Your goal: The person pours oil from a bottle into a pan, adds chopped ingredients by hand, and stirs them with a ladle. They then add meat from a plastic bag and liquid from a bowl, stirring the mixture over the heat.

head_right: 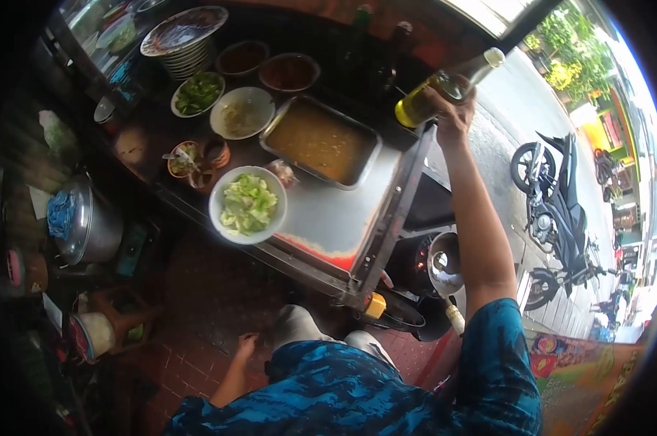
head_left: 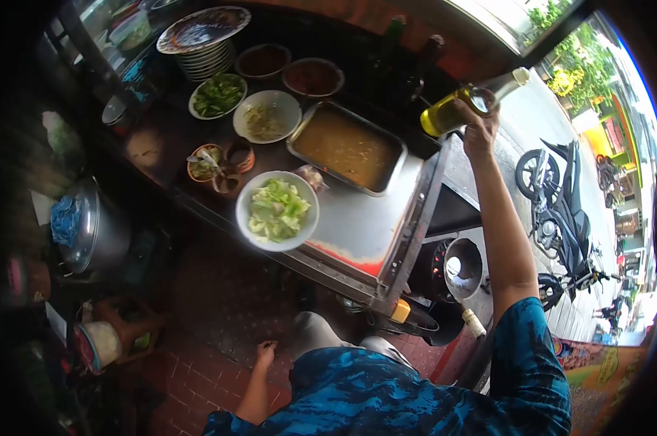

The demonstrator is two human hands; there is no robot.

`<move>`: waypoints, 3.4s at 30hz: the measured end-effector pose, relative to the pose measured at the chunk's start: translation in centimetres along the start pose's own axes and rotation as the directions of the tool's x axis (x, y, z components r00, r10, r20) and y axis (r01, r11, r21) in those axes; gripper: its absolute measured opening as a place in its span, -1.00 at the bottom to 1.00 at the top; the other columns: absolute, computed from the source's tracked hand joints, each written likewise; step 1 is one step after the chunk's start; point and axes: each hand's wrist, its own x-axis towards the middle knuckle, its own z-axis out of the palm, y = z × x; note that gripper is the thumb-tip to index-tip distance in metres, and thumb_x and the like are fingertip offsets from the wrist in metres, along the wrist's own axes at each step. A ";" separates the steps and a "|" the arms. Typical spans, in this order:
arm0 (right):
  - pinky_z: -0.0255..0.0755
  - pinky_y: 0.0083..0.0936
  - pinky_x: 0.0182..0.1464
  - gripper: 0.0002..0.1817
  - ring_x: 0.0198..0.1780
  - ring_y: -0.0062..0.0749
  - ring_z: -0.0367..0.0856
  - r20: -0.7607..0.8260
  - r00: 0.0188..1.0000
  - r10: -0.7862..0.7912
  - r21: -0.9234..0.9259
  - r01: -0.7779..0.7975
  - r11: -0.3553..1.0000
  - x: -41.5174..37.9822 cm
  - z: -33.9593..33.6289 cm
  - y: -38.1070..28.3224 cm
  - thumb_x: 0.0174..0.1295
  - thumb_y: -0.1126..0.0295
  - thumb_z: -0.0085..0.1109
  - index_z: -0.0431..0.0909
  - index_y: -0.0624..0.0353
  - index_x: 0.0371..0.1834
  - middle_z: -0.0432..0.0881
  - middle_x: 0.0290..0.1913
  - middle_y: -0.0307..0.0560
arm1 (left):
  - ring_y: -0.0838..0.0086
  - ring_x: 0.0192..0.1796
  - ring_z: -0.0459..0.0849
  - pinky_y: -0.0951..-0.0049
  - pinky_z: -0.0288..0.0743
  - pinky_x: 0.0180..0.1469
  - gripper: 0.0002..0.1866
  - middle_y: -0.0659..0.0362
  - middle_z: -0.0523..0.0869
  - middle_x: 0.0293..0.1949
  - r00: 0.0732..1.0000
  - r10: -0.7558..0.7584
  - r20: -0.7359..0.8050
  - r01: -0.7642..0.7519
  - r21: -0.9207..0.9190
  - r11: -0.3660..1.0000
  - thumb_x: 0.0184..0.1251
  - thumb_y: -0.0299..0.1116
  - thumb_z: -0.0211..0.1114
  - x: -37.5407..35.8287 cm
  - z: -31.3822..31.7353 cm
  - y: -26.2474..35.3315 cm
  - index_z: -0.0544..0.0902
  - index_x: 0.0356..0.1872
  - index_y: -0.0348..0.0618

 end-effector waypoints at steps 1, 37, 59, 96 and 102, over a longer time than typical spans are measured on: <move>0.53 -0.41 0.01 -0.27 -0.10 -0.37 0.62 -0.007 1.000 -0.021 -0.021 0.021 1.000 0.3 0.4 0.9 -0.18 0.54 0.54 0.30 0.21 0.09 0.58 -0.12 -0.09 | 0.34 -0.23 0.67 0.37 0.57 -0.25 -0.72 0.04 0.70 -0.21 0.999 -0.034 0.016 0.035 -0.068 0.997 0.25 -0.31 0.25 -0.1 0.2 0.6 0.67 -0.11 -0.27; 0.52 -0.18 -0.02 -0.72 -0.09 0.10 0.65 0.720 0.511 0.470 -0.694 0.506 0.512 -8.8 32.2 10.1 0.01 0.49 0.14 0.66 0.16 -0.17 0.67 -0.17 0.24 | 0.36 -0.33 0.71 0.38 0.60 -0.35 -0.77 0.06 0.69 -0.27 0.979 -0.158 0.125 0.193 -0.355 0.915 0.30 -0.35 0.21 0.1 0.6 3.3 0.61 -0.13 -0.28; 0.61 -0.46 -0.02 -0.69 -0.14 -0.29 0.68 0.567 0.720 0.401 0.190 -0.588 0.786 -3.7 30.2 3.8 0.20 0.56 0.23 0.48 0.42 0.00 0.63 -0.13 0.05 | 0.38 -0.38 0.71 0.43 0.58 -0.38 -0.77 0.06 0.69 -0.33 0.979 -0.165 0.120 0.197 -0.342 0.919 0.30 -0.38 0.22 0.1 0.9 2.4 0.60 -0.12 -0.32; 0.46 -0.17 -0.08 -0.81 -0.13 0.01 0.61 -0.113 0.902 0.417 -0.964 -0.200 0.172 -29.2 -38.3 -2.6 0.09 0.29 0.27 0.62 0.15 -0.31 0.67 -0.27 0.07 | 0.55 -0.40 0.62 0.54 0.55 -0.37 -0.83 0.19 0.67 -0.35 0.993 0.114 0.008 -0.114 0.020 0.993 0.29 -0.46 0.19 -16.5 9.4 -4.0 0.63 -0.15 -0.28; 0.44 -0.21 -0.08 -0.80 -0.14 -0.02 0.63 -0.173 0.936 0.308 -0.938 -0.252 0.238 -28.8 -38.0 -4.3 0.09 0.36 0.23 0.64 0.18 -0.23 0.67 -0.29 0.09 | 0.57 -0.39 0.65 0.57 0.58 -0.39 -0.87 0.23 0.65 -0.35 0.924 0.360 -0.126 -0.371 -0.075 0.926 0.35 -0.46 0.15 -15.2 8.7 9.5 0.60 -0.15 -0.20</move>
